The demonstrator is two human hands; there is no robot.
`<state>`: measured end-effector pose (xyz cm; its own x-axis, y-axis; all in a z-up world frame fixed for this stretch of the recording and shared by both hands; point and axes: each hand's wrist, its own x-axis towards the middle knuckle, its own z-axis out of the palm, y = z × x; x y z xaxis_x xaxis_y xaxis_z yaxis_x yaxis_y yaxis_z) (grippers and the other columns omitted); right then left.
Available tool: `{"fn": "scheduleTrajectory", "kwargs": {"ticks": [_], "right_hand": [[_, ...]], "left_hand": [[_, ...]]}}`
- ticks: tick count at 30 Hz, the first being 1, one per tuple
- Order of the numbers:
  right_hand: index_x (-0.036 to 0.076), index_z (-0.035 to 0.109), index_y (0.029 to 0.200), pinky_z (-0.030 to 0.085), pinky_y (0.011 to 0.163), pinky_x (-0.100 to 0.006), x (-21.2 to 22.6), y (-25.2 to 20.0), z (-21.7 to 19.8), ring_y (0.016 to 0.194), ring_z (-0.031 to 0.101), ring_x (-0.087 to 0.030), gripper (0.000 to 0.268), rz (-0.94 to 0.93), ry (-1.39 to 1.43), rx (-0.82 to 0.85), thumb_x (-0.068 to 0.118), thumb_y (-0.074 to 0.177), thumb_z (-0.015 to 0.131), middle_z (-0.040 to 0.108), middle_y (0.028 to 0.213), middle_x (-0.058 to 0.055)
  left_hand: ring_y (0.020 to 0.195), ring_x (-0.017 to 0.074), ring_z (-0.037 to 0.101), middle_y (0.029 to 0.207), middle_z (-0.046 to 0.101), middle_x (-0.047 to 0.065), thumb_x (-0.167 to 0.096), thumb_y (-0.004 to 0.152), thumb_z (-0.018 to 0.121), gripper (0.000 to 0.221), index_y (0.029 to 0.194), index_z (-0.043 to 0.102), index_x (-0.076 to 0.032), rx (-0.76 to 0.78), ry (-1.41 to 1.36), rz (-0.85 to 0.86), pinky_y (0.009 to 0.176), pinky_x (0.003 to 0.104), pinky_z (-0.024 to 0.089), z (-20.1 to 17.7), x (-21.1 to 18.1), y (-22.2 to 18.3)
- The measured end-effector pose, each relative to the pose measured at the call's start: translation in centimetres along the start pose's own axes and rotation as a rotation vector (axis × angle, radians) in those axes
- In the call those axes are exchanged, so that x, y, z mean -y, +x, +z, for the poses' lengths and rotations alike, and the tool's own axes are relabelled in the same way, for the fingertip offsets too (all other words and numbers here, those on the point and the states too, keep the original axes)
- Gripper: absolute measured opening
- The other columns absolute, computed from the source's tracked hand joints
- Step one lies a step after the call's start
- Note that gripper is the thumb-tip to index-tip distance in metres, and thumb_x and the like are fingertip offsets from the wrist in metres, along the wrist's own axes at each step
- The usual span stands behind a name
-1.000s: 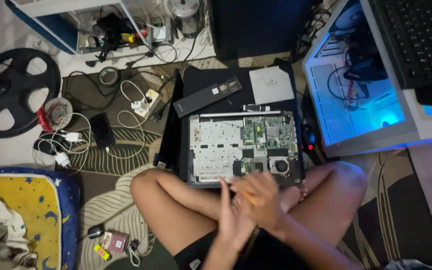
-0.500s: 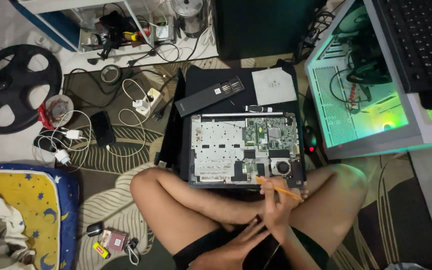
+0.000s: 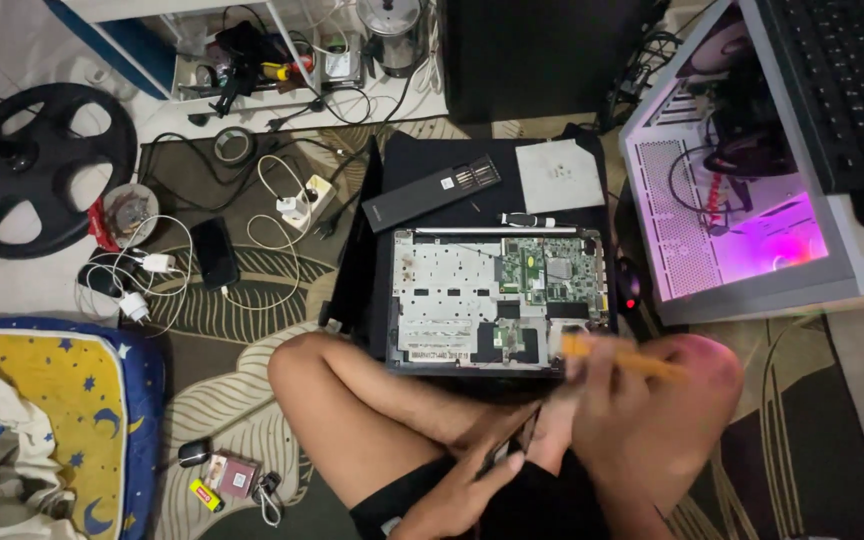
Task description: Assembling internal components of a laptop and attaching the back cover using a screwdriver.
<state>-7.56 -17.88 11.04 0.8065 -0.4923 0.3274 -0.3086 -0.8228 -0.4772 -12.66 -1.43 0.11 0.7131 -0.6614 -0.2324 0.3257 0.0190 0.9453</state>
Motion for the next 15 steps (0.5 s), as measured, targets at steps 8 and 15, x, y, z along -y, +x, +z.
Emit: {"fn": "scheduleTrajectory", "kwargs": {"ticks": [8,15], "right_hand": [[0.003,0.075,0.102,0.041,0.083,-0.030,-3.2,0.5,2.5,0.076,0.066,-0.015,0.020,-0.504,0.623,0.199,0.000,0.089,0.061,0.077,0.098,-0.003],[0.009,0.072,0.100,0.050,0.072,-0.026,-2.3,-1.0,-0.3,0.076,0.061,-0.016,0.019,-0.465,0.809,0.278,0.001,0.084,0.066,0.075,0.088,-0.002]], "left_hand": [[0.127,0.0317,0.050,0.142,0.045,0.016,-0.020,0.098,0.044,0.066,0.160,0.026,-0.006,-0.050,0.318,0.306,0.107,0.040,0.038,-0.5,-8.5,1.9],[0.144,0.0351,0.039,0.154,0.039,0.018,-0.016,0.101,0.044,0.061,0.158,0.028,-0.006,-0.112,0.223,0.252,0.118,0.049,0.029,-1.0,-7.0,2.9]]}}
